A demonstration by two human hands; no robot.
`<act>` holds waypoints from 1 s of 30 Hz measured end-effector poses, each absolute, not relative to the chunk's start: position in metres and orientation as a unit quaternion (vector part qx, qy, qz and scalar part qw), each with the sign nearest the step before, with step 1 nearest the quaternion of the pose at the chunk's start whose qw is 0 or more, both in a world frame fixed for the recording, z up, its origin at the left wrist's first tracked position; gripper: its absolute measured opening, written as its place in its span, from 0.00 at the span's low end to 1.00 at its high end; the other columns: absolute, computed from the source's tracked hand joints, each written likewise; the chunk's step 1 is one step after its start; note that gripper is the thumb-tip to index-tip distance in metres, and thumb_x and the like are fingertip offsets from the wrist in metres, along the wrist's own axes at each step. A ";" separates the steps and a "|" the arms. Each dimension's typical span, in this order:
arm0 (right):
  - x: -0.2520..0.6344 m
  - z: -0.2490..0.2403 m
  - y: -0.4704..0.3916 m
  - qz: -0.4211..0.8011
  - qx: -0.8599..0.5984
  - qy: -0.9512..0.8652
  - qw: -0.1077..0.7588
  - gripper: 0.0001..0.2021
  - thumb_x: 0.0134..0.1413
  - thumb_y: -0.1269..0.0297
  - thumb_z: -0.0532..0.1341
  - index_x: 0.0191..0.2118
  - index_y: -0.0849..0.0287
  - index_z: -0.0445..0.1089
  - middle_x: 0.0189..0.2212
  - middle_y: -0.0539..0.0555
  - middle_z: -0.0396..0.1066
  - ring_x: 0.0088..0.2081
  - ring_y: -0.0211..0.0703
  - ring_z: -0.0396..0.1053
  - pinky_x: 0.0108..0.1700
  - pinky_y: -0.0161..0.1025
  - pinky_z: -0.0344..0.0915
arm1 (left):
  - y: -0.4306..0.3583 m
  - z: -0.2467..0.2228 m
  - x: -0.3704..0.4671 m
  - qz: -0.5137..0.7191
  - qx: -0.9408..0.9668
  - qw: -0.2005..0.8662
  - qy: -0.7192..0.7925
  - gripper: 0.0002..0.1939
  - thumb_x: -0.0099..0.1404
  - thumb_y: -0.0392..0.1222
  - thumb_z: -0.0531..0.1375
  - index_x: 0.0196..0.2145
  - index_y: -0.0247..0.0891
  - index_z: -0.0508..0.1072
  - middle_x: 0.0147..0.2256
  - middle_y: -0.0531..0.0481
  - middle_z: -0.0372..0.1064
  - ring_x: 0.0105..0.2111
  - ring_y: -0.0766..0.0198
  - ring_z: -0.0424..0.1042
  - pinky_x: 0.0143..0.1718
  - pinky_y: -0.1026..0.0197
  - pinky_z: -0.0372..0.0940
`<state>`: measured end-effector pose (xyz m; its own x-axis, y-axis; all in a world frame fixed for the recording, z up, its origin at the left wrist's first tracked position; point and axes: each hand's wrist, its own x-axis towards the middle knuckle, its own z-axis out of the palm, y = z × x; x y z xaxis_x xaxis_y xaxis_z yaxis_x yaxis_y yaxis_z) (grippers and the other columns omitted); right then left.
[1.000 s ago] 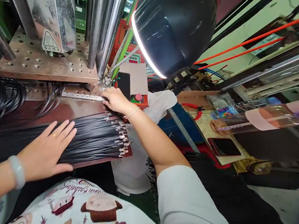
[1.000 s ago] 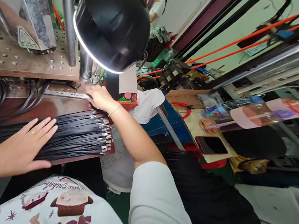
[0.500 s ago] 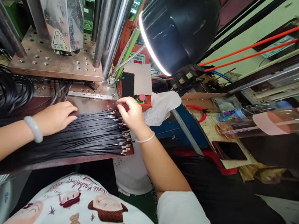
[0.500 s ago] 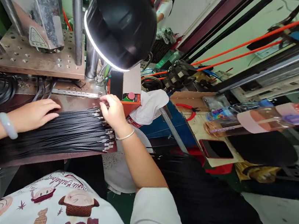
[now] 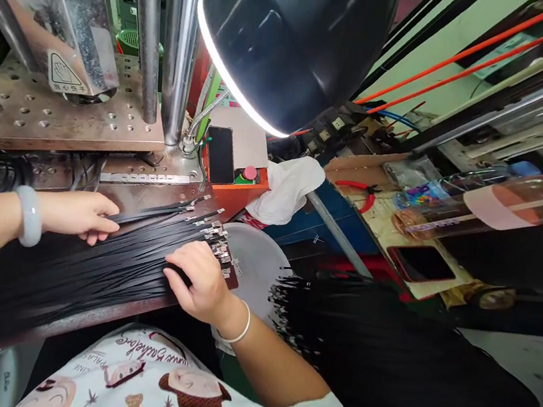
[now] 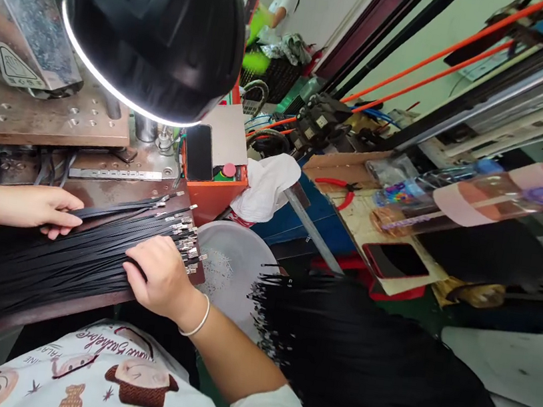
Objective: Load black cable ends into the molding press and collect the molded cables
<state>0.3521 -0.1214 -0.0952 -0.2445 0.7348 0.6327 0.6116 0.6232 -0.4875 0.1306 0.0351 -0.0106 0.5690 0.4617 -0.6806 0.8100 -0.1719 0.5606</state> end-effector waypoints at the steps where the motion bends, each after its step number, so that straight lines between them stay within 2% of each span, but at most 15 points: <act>1: 0.353 -0.095 -0.122 0.073 -0.429 -0.786 0.439 0.04 0.63 0.69 0.59 0.41 0.61 0.71 0.33 0.57 0.77 0.35 0.45 0.71 0.38 0.44 0.67 | 0.037 -0.005 0.135 -0.164 0.720 0.535 0.411 0.26 0.53 0.68 0.58 0.21 0.41 0.64 0.20 0.50 0.66 0.21 0.62 0.65 0.27 0.59 0.62; 4: 0.358 -0.088 -0.123 0.079 -0.423 -0.782 0.451 0.04 0.63 0.70 0.59 0.40 0.60 0.71 0.32 0.56 0.77 0.34 0.44 0.71 0.38 0.44 0.68 | 0.046 0.001 0.149 -0.119 0.697 0.604 0.369 0.24 0.55 0.64 0.63 0.23 0.40 0.65 0.19 0.53 0.65 0.20 0.66 0.63 0.27 0.61 0.62; 6: 0.362 -0.078 -0.120 0.064 -0.429 -0.764 0.478 0.05 0.62 0.72 0.59 0.41 0.59 0.72 0.32 0.55 0.77 0.36 0.44 0.71 0.41 0.44 0.69 | 0.052 -0.005 0.156 -0.108 0.688 0.602 0.391 0.24 0.47 0.62 0.69 0.25 0.39 0.67 0.20 0.53 0.67 0.20 0.66 0.64 0.24 0.62 0.62; 8: 0.365 -0.066 -0.109 0.026 -0.458 -0.744 0.485 0.08 0.63 0.73 0.58 0.45 0.59 0.72 0.37 0.58 0.78 0.43 0.47 0.73 0.48 0.47 0.70 | 0.057 -0.014 0.162 -0.101 0.672 0.601 0.420 0.26 0.42 0.61 0.71 0.27 0.38 0.69 0.23 0.51 0.70 0.21 0.65 0.68 0.23 0.63 0.63; 10: 0.363 -0.055 -0.092 -0.018 -0.490 -0.758 0.431 0.14 0.64 0.71 0.58 0.53 0.60 0.70 0.49 0.62 0.77 0.54 0.52 0.70 0.57 0.52 0.67 | 0.057 -0.021 0.165 -0.095 0.667 0.605 0.424 0.25 0.43 0.60 0.70 0.27 0.37 0.71 0.26 0.48 0.74 0.24 0.63 0.72 0.24 0.63 0.66; 12: 0.357 -0.047 -0.071 -0.051 -0.496 -0.804 0.324 0.19 0.65 0.70 0.56 0.60 0.64 0.66 0.61 0.65 0.69 0.63 0.56 0.63 0.64 0.55 0.61 | 0.053 -0.019 0.164 -0.083 0.677 0.605 0.412 0.23 0.46 0.60 0.68 0.26 0.37 0.71 0.29 0.45 0.76 0.26 0.62 0.74 0.26 0.63 0.69; 14: 0.349 -0.043 -0.051 -0.059 -0.497 -0.840 0.209 0.18 0.66 0.70 0.53 0.58 0.67 0.67 0.60 0.68 0.69 0.62 0.58 0.64 0.64 0.57 0.60 | 0.048 -0.012 0.156 -0.061 0.708 0.586 0.389 0.21 0.52 0.60 0.65 0.29 0.37 0.75 0.31 0.44 0.78 0.27 0.59 0.76 0.29 0.60 0.72; 16: 0.344 -0.044 -0.037 -0.039 -0.527 -0.841 0.115 0.15 0.67 0.72 0.50 0.49 0.68 0.72 0.48 0.69 0.76 0.53 0.58 0.71 0.57 0.56 0.65 | 0.044 -0.005 0.140 0.018 0.773 0.508 0.379 0.21 0.59 0.58 0.60 0.38 0.38 0.79 0.33 0.45 0.80 0.30 0.57 0.79 0.35 0.57 0.76; 18: 0.342 -0.048 -0.026 -0.012 -0.557 -0.825 0.094 0.15 0.66 0.75 0.49 0.43 0.68 0.73 0.40 0.68 0.78 0.45 0.56 0.74 0.51 0.53 0.68 | 0.044 -0.002 0.121 0.147 0.855 0.345 0.359 0.20 0.65 0.53 0.58 0.49 0.41 0.79 0.41 0.45 0.81 0.37 0.55 0.81 0.43 0.56 0.77; 21: 0.334 -0.055 -0.011 0.044 -0.462 -0.864 0.194 0.18 0.65 0.76 0.49 0.53 0.66 0.70 0.50 0.65 0.76 0.52 0.51 0.72 0.55 0.48 0.68 | 0.045 -0.006 0.101 0.275 0.934 0.103 0.204 0.16 0.68 0.43 0.59 0.52 0.50 0.79 0.57 0.48 0.74 0.54 0.55 0.76 0.56 0.56 0.72; 22: 0.330 -0.057 -0.005 0.069 -0.400 -0.887 0.221 0.18 0.66 0.75 0.50 0.56 0.64 0.68 0.54 0.62 0.74 0.56 0.48 0.70 0.57 0.46 0.67 | 0.045 -0.009 0.099 0.279 0.949 0.075 0.127 0.16 0.69 0.41 0.57 0.51 0.52 0.79 0.59 0.49 0.72 0.58 0.56 0.73 0.60 0.56 0.69; 24: 0.322 -0.059 0.010 0.108 -0.318 -0.915 0.224 0.17 0.67 0.70 0.54 0.58 0.60 0.68 0.56 0.59 0.72 0.59 0.47 0.67 0.60 0.46 0.65 | 0.045 -0.013 0.101 0.277 0.957 0.087 0.022 0.18 0.72 0.39 0.53 0.50 0.52 0.80 0.57 0.51 0.74 0.61 0.58 0.70 0.64 0.55 0.65; 26: 0.320 -0.061 0.028 0.112 -0.363 -0.906 0.186 0.16 0.65 0.67 0.59 0.56 0.60 0.69 0.54 0.62 0.72 0.58 0.51 0.67 0.60 0.49 0.65 | 0.045 -0.012 0.105 0.297 0.944 0.130 0.057 0.16 0.74 0.42 0.53 0.48 0.48 0.81 0.51 0.50 0.79 0.56 0.59 0.75 0.62 0.57 0.67; 28: 0.326 -0.063 0.043 0.094 -0.465 -0.871 0.127 0.16 0.63 0.68 0.62 0.55 0.63 0.70 0.52 0.65 0.72 0.55 0.55 0.67 0.58 0.53 0.64 | 0.045 -0.006 0.104 0.323 0.910 0.162 0.205 0.14 0.72 0.47 0.56 0.44 0.43 0.81 0.44 0.49 0.81 0.46 0.60 0.80 0.54 0.61 0.72; 30: 0.334 -0.066 0.052 0.083 -0.513 -0.851 0.075 0.16 0.62 0.71 0.61 0.55 0.65 0.70 0.51 0.66 0.71 0.54 0.56 0.66 0.57 0.53 0.63 | 0.046 0.004 0.100 0.334 0.857 0.185 0.346 0.14 0.70 0.51 0.59 0.41 0.42 0.81 0.39 0.52 0.82 0.38 0.61 0.80 0.45 0.64 0.73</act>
